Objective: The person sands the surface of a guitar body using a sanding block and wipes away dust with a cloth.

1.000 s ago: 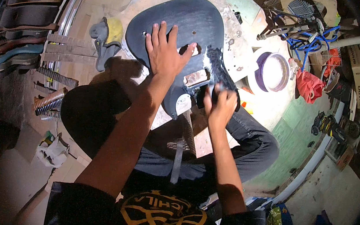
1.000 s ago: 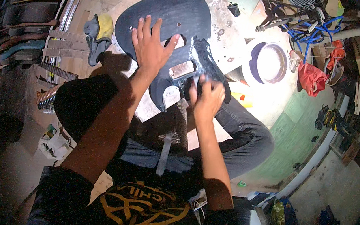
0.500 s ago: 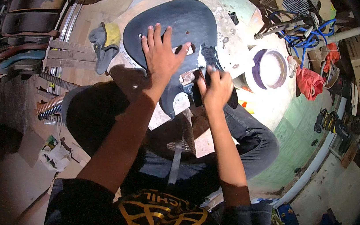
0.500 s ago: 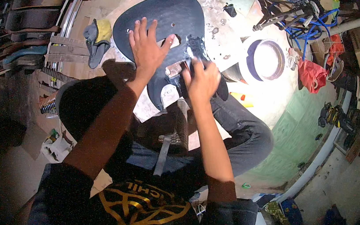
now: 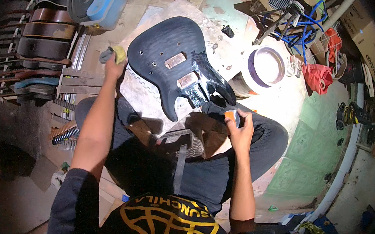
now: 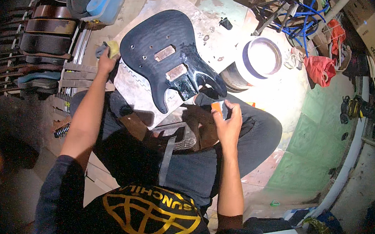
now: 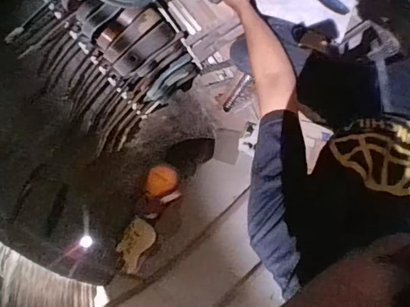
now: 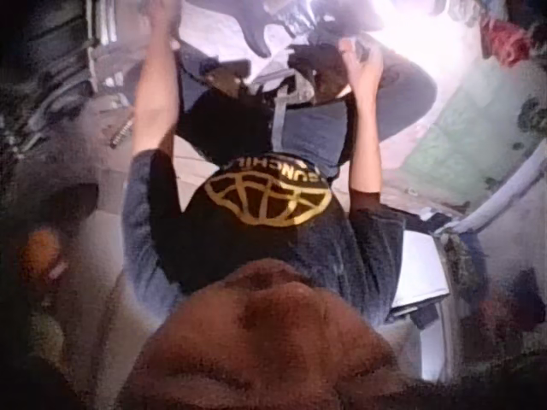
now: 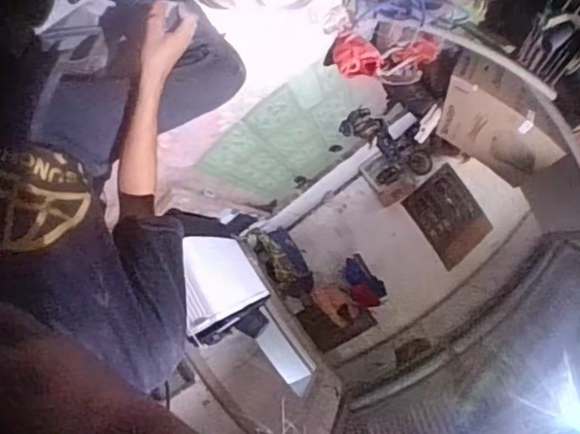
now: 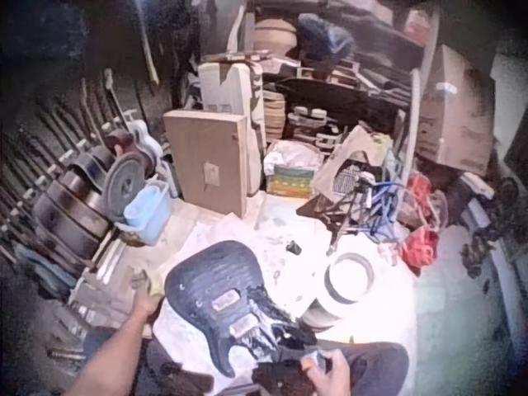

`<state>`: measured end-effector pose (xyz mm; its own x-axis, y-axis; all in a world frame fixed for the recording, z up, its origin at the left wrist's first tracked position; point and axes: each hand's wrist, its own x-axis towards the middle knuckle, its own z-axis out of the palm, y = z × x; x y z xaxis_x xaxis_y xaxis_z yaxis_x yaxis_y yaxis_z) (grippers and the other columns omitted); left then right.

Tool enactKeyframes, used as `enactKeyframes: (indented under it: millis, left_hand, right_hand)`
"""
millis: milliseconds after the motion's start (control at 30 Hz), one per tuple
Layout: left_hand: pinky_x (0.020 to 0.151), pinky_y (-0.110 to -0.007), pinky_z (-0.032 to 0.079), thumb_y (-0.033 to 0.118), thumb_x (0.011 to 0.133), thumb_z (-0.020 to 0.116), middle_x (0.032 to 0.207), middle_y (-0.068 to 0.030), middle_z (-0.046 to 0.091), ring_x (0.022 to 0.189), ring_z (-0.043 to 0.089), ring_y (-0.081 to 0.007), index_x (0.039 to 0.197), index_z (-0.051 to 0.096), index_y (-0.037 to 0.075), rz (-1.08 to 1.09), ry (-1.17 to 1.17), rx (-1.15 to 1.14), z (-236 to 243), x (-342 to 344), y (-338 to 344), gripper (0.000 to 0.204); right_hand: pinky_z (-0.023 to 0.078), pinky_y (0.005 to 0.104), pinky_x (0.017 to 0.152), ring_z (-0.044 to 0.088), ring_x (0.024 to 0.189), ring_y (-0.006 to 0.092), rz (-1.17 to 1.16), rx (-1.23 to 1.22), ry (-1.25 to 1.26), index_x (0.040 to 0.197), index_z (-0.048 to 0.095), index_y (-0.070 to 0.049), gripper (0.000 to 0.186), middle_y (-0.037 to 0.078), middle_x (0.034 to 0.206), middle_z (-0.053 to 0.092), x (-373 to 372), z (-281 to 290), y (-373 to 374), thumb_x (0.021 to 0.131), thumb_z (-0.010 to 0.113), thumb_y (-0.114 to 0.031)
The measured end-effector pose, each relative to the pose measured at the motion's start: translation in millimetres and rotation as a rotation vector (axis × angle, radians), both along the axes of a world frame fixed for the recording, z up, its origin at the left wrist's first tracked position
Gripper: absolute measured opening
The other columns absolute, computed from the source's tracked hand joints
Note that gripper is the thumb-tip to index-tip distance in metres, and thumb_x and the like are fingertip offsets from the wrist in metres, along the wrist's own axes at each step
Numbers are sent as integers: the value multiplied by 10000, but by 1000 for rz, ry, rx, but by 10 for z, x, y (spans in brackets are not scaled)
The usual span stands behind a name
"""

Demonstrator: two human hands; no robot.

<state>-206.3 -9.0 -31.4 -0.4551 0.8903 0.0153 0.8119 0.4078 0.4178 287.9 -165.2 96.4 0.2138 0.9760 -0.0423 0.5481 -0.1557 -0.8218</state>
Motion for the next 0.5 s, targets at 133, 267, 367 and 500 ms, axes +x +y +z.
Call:
enactKeyframes:
  millis: [133, 267, 367, 500]
  left_hand:
    - [967, -435, 511, 245, 803, 722, 1123, -218, 703, 1079, 658, -405, 1271, 670, 106, 39, 15, 174, -30, 53, -96, 491]
    - [965, -443, 501, 233, 821, 693, 1134, -207, 706, 1073, 659, -387, 1196, 703, 83, 52, -105, 380, 729, 781, 89, 404]
    - [960, -417, 498, 227, 858, 695, 1165, -191, 701, 1105, 659, -346, 1174, 720, 76, -102, -125, 321, 939, 1151, 208, 351]
    - [1145, -528, 344, 270, 825, 706, 1421, -233, 543, 1355, 450, -468, 1214, 686, 73, -516, -92, 199, 473, 1327, 500, 436]
  right_hand:
    - [480, 395, 949, 646, 1057, 329, -62, 60, 47, 1093, 607, 55, 403, 213, 1093, 664, -8, -148, 0, 780, 801, -109]
    - [476, 388, 959, 646, 1066, 317, -135, 69, 122, 1108, 610, 49, 414, 215, 1102, 669, 92, -124, 10, 781, 804, -115]
    - [477, 385, 963, 651, 1068, 314, -161, 71, 168, 1121, 610, 46, 426, 216, 1113, 673, 91, -153, 29, 784, 809, -122]
    - [482, 383, 965, 657, 1069, 314, -151, 66, 199, 1134, 610, 42, 436, 213, 1121, 677, -26, -84, 82, 782, 812, -117]
